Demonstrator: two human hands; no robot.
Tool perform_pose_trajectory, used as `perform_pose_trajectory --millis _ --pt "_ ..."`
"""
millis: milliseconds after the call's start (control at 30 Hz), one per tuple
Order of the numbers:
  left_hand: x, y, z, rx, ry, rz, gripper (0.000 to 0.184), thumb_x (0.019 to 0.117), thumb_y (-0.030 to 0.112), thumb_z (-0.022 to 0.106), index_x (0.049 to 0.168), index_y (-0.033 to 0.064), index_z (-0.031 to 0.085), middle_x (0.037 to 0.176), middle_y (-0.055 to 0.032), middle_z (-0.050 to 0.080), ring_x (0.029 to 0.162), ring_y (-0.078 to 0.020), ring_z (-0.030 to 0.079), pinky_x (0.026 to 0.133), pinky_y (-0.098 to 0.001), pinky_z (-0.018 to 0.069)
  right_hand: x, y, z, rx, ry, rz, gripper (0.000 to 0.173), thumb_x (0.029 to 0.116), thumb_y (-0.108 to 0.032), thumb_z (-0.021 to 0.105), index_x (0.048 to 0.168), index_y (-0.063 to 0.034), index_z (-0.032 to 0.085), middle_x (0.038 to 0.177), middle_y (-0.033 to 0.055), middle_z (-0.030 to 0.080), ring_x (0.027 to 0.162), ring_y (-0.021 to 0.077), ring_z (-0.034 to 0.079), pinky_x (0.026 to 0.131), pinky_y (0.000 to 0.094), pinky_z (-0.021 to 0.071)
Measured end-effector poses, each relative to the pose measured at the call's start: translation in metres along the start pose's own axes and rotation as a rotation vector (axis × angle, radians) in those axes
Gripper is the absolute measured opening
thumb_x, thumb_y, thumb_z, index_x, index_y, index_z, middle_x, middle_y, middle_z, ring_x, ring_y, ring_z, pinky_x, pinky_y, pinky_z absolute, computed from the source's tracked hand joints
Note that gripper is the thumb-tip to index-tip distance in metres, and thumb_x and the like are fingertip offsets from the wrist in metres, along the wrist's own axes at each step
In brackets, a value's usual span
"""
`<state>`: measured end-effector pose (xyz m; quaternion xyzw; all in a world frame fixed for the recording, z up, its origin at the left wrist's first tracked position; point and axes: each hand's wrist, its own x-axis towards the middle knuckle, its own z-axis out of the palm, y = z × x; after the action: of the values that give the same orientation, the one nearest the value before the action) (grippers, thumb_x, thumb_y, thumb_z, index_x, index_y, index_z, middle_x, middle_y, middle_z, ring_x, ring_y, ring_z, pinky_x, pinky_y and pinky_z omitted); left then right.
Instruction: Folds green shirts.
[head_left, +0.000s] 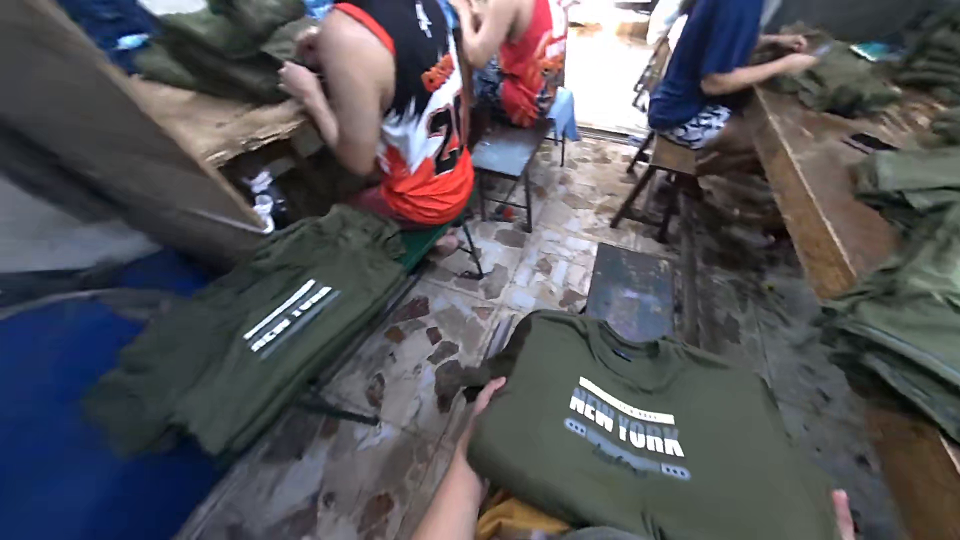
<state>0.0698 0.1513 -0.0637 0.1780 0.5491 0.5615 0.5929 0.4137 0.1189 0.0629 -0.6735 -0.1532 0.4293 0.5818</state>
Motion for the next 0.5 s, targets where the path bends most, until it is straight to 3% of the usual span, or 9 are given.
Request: perform_pose_trajectory --millis 33,100,167,200,267,300,400,467,500 --pt "0.017 -0.015 -0.007 -0.053 0.018 0.002 0.02 0.1072 0.004 0.04 0.112 -0.0041 0.057 0.09 -0.0045 0.068 0.078 -0.0028 0.065 0.073 -0.0213 0.0553 0.001 -0.007 0.009 -0.003 -0.069 -0.026 0.04 0.1106 -0.009 0.009 0.141 0.012 0.024 0.112 0.0072 0.047 0.095 -0.012 0.049 0.085 0.0055 0.0412" --pt "0.022 -0.019 -0.004 -0.115 0.084 -0.079 0.021 0.1063 0.002 0.04 0.098 0.0021 0.059 0.076 0.0 0.066 0.067 -0.0021 0.064 0.066 -0.0204 0.0552 0.01 -0.013 0.018 -0.128 -0.174 -0.033 0.052 0.1128 -0.027 0.012 0.145 0.0095 0.029 0.128 0.0132 0.057 0.109 -0.0029 0.057 0.094 0.013 0.0466" --pt "0.019 -0.022 -0.001 -0.188 0.095 -0.061 0.027 0.1055 0.001 0.039 0.089 0.0052 0.059 0.069 0.001 0.065 0.062 -0.0022 0.063 0.061 -0.0203 0.0549 0.037 0.002 0.013 -0.419 -0.305 -0.229 0.051 0.113 -0.019 0.017 0.143 0.0209 0.029 0.134 0.0279 0.056 0.117 0.0079 0.06 0.094 0.0139 0.0474" --pt "0.016 -0.021 0.002 -0.222 0.097 -0.036 0.028 0.1046 0.0 0.039 0.086 0.0056 0.059 0.068 0.0008 0.065 0.061 -0.0027 0.063 0.06 -0.0206 0.0544 0.049 0.008 0.015 -0.578 -0.285 -0.356 0.045 0.111 -0.008 0.023 0.134 0.0276 0.038 0.127 0.0344 0.059 0.112 0.0133 0.063 0.092 0.0141 0.0474" --pt "0.006 -0.013 0.004 -0.287 0.104 0.026 0.029 0.1019 -0.002 0.038 0.084 0.0066 0.06 0.067 0.0013 0.067 0.061 -0.0025 0.064 0.06 -0.0206 0.0554 0.04 -0.019 0.051 -0.939 -0.15 -0.133 0.031 0.1038 0.005 0.036 0.124 0.0174 0.055 0.118 0.0208 0.066 0.099 0.0093 0.06 0.089 0.0174 0.0467" --pt "-0.003 -0.006 0.002 -0.314 0.101 0.042 0.031 0.1014 -0.002 0.036 0.084 0.0078 0.06 0.068 0.0018 0.068 0.062 -0.0025 0.065 0.061 -0.0209 0.056 0.04 -0.024 0.065 -0.953 -0.099 -0.068 0.028 0.1023 0.006 0.039 0.12 0.0157 0.058 0.112 0.0186 0.068 0.092 0.0096 0.061 0.087 0.0191 0.0488" --pt "-0.053 0.041 -0.015 -0.346 0.205 0.108 0.035 0.1033 -0.002 0.032 0.084 0.0099 0.059 0.069 0.0036 0.068 0.064 -0.0016 0.067 0.063 -0.0201 0.0567 0.038 -0.011 0.086 -0.497 -0.265 -0.244 0.029 0.1062 0.003 0.033 0.116 0.0266 0.047 0.098 0.0227 0.06 0.081 0.0056 0.054 0.077 0.015 0.0458" --pt "-0.094 0.071 -0.043 -0.319 0.345 0.191 0.039 0.1028 -0.003 0.029 0.083 0.0111 0.059 0.069 0.0064 0.069 0.065 0.0014 0.066 0.064 -0.0176 0.0565 -0.016 -0.044 0.133 -0.36 -0.305 -0.135 0.028 0.1074 0.003 0.028 0.118 0.0207 0.047 0.095 0.0163 0.059 0.08 0.0024 0.055 0.08 0.0147 0.0462" --pt "-0.114 0.084 -0.057 -0.309 0.455 0.237 0.04 0.1034 -0.003 0.028 0.082 0.0113 0.059 0.068 0.0075 0.069 0.064 0.0028 0.066 0.063 -0.0164 0.0563 -0.056 -0.066 0.164 -0.372 -0.245 -0.044 0.025 0.1061 0.004 0.027 0.112 0.0119 0.051 0.088 0.0114 0.061 0.076 0.0014 0.058 0.08 0.0147 0.049"
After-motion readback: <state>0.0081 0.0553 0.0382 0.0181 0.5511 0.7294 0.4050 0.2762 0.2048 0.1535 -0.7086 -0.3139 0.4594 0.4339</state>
